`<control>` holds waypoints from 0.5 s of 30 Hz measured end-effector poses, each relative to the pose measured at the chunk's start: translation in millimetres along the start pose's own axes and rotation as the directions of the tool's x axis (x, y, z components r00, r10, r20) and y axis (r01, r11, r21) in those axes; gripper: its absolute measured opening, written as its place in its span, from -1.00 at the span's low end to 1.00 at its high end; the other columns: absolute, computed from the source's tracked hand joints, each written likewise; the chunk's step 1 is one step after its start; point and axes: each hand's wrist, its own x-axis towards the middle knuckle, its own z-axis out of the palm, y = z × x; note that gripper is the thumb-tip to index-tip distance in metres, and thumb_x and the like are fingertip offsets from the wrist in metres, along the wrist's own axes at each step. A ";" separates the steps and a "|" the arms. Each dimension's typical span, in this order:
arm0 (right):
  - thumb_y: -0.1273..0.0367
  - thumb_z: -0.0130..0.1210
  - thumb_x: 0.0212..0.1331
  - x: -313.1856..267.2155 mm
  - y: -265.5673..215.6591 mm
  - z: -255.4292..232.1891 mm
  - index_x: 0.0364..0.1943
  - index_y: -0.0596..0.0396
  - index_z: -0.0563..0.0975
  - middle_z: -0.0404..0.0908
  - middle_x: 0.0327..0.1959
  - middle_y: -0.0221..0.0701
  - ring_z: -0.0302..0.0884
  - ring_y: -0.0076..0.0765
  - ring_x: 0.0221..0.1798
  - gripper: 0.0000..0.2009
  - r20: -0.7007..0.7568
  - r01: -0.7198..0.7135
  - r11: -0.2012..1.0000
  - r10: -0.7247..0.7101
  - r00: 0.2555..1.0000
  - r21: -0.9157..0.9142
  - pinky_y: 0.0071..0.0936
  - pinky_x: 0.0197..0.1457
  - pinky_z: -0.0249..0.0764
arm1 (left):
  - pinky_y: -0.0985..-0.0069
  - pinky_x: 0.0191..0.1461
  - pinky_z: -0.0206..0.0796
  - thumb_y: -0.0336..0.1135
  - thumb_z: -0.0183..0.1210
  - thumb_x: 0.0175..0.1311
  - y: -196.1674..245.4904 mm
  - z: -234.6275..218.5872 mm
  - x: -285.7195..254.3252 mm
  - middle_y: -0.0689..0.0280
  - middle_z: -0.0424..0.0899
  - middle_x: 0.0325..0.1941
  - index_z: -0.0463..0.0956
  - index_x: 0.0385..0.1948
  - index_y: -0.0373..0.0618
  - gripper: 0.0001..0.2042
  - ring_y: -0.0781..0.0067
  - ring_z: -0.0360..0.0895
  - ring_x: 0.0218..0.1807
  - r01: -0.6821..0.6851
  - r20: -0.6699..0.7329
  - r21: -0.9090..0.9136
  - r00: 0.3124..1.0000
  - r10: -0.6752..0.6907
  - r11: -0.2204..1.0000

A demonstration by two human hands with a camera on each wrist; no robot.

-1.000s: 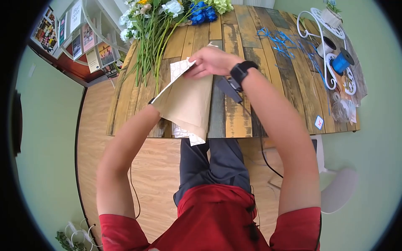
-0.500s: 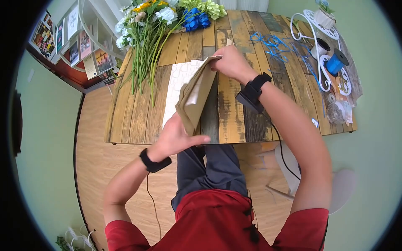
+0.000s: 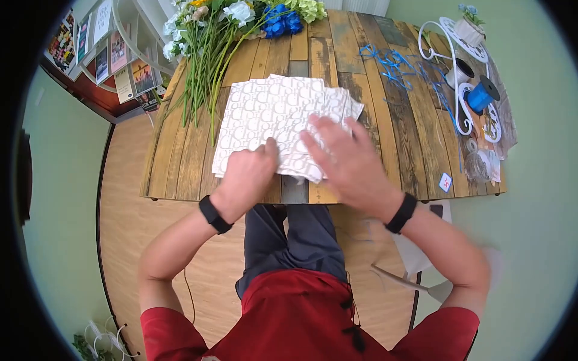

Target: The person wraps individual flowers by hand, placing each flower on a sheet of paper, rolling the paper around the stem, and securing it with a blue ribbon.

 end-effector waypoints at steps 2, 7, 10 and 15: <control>0.17 0.37 -0.20 12.6 -29.5 -2.5 0.34 0.17 0.27 0.32 0.29 -0.06 0.33 -0.02 0.27 -0.10 0.182 -0.089 0.981 0.057 0.982 0.171 0.10 0.46 0.02 | 0.35 -0.49 0.46 -0.48 0.13 0.03 12.8 2.8 12.8 0.12 0.65 -0.54 0.47 -0.24 -0.36 -0.76 0.19 0.65 -0.53 0.012 -0.035 -0.048 0.999 -0.014 0.999; 0.23 0.32 -0.22 31.1 -16.5 19.4 0.26 0.19 0.37 0.52 -0.02 -0.23 0.47 -0.16 0.07 -0.20 0.106 -0.192 0.981 0.193 0.975 -0.026 0.13 0.48 0.01 | 0.26 -0.46 0.47 -0.49 0.13 -0.01 10.2 -18.4 42.7 0.07 0.62 -0.61 0.50 -0.26 -0.36 -0.76 0.07 0.62 -0.56 0.018 -0.119 -0.143 0.992 -0.035 0.989; 0.50 0.07 -0.06 26.0 13.0 22.3 -0.36 0.08 0.57 0.42 -0.49 -0.43 0.49 -0.28 -0.29 -0.85 0.002 -0.108 0.979 0.110 0.994 -0.170 0.05 0.42 0.16 | 0.31 -0.32 0.51 -0.51 0.13 -0.03 6.0 -21.9 33.6 0.09 0.68 -0.35 0.53 -0.17 -0.27 -0.69 0.14 0.67 -0.34 -0.019 -0.094 -0.155 0.996 0.005 0.988; 0.53 0.07 -0.06 -18.0 34.4 19.1 -0.44 0.05 0.58 0.54 -0.47 -0.37 0.54 -0.20 -0.27 -0.89 0.185 -0.201 0.976 0.212 0.960 -0.078 -0.01 0.37 0.23 | 0.36 -0.09 0.53 -0.63 0.15 -0.13 -36.3 12.8 -10.7 0.16 0.69 -0.07 0.57 -0.09 -0.13 -0.56 0.15 0.65 -0.08 -0.189 -0.184 -0.333 0.974 0.132 0.924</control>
